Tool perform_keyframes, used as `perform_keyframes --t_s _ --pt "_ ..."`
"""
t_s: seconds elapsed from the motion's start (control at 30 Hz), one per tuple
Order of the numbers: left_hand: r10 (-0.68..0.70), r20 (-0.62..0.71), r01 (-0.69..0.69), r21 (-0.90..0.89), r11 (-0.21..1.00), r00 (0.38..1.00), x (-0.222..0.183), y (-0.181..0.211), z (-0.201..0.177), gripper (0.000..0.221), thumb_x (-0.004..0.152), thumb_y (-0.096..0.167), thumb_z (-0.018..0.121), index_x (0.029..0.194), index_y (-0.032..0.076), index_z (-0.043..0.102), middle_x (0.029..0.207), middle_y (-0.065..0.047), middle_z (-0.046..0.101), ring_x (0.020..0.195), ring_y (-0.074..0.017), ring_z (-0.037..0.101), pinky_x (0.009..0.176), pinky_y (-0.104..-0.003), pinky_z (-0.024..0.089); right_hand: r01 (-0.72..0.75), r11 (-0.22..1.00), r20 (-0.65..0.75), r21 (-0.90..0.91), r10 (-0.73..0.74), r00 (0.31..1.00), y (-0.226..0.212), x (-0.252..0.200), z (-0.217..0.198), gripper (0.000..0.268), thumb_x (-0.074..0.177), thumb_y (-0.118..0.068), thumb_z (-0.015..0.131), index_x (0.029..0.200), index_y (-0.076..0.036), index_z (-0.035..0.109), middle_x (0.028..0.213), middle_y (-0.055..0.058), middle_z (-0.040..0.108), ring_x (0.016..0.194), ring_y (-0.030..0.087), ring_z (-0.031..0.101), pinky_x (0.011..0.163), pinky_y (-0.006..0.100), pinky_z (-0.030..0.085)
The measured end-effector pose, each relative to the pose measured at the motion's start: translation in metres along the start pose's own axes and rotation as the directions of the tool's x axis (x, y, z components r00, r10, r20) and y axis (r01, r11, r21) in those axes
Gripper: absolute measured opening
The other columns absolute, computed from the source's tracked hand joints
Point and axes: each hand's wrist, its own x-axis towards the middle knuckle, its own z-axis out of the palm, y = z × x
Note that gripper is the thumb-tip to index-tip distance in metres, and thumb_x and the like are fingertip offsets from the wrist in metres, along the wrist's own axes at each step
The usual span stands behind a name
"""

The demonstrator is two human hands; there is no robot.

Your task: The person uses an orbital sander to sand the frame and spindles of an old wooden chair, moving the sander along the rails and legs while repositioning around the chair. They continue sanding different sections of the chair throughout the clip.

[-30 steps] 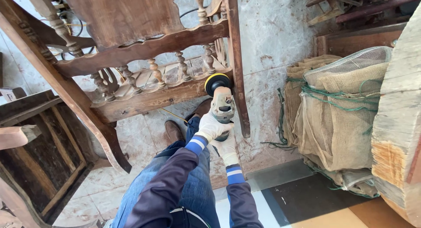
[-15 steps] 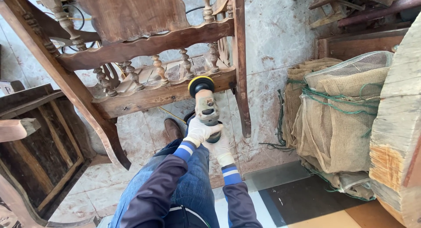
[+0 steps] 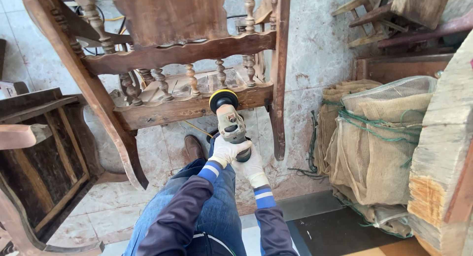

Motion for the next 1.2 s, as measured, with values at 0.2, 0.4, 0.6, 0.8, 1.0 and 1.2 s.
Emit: perform_keyframes --t_s 0.2,0.4,0.6,0.8,1.0,1.2 --pt "0.019 0.010 -0.019 -0.048 0.999 1.000 0.000 -0.012 0.002 0.057 0.064 0.039 0.090 0.109 0.007 0.074 0.104 -0.006 0.079 0.096 -0.0182 0.076 0.086 -0.031 0.059 -0.245 0.913 0.064 0.325 0.238 0.969 0.035 0.002 0.013 0.079 0.067 -0.021 0.089 0.134 -0.010 0.050 0.124 0.004 0.064 0.108 0.014 0.064 0.090 0.033 0.057" --pt "0.023 0.073 -0.022 -0.015 1.000 0.997 0.003 0.000 0.014 0.056 0.064 0.038 0.089 0.110 0.008 0.076 0.104 -0.005 0.081 0.096 -0.0174 0.076 0.087 -0.030 0.059 -0.146 0.953 0.046 0.265 0.139 0.989 0.023 -0.008 -0.001 0.082 0.063 -0.009 0.091 0.134 -0.010 0.050 0.127 0.005 0.066 0.111 0.017 0.064 0.092 0.035 0.056" --pt "0.015 0.067 -0.002 -0.192 0.981 0.998 0.003 0.000 0.007 0.063 0.060 0.039 0.089 0.111 0.008 0.070 0.104 -0.006 0.079 0.094 -0.0190 0.076 0.084 -0.031 0.059 -0.265 0.639 0.107 0.722 0.275 0.956 0.028 -0.001 0.011 0.083 0.059 -0.016 0.091 0.130 -0.011 0.050 0.123 0.006 0.064 0.109 0.019 0.065 0.091 0.040 0.057" --pt "0.070 0.018 -0.072 0.081 0.994 0.997 -0.004 -0.008 -0.026 0.056 0.066 0.041 0.088 0.109 0.008 0.075 0.104 -0.007 0.080 0.095 -0.0187 0.075 0.088 -0.031 0.058 -0.027 0.999 -0.021 -0.042 0.026 0.999 -0.009 -0.011 0.023 0.075 0.059 -0.018 0.093 0.125 -0.010 0.058 0.115 0.006 0.072 0.105 0.017 0.069 0.092 0.034 0.056" --pt "-0.011 -0.035 0.004 -0.199 0.980 0.999 -0.006 -0.041 -0.048 0.063 0.063 0.033 0.093 0.115 0.004 0.072 0.113 -0.006 0.078 0.104 -0.0174 0.073 0.091 -0.032 0.057 -0.042 0.994 0.079 -0.101 0.050 0.996 -0.029 -0.011 0.039 0.071 0.058 -0.016 0.091 0.122 -0.010 0.060 0.112 0.008 0.074 0.103 0.019 0.071 0.091 0.035 0.057" --pt "-0.017 -0.087 -0.005 -0.248 0.969 0.996 -0.014 -0.043 -0.057 0.070 0.061 0.032 0.094 0.119 0.003 0.068 0.116 -0.007 0.075 0.106 -0.0173 0.071 0.091 -0.032 0.057 -0.108 0.965 0.108 -0.240 0.137 0.985 -0.060 -0.018 0.039 0.068 0.060 -0.018 0.091 0.121 -0.011 0.061 0.110 0.010 0.076 0.102 0.021 0.073 0.090 0.035 0.058"
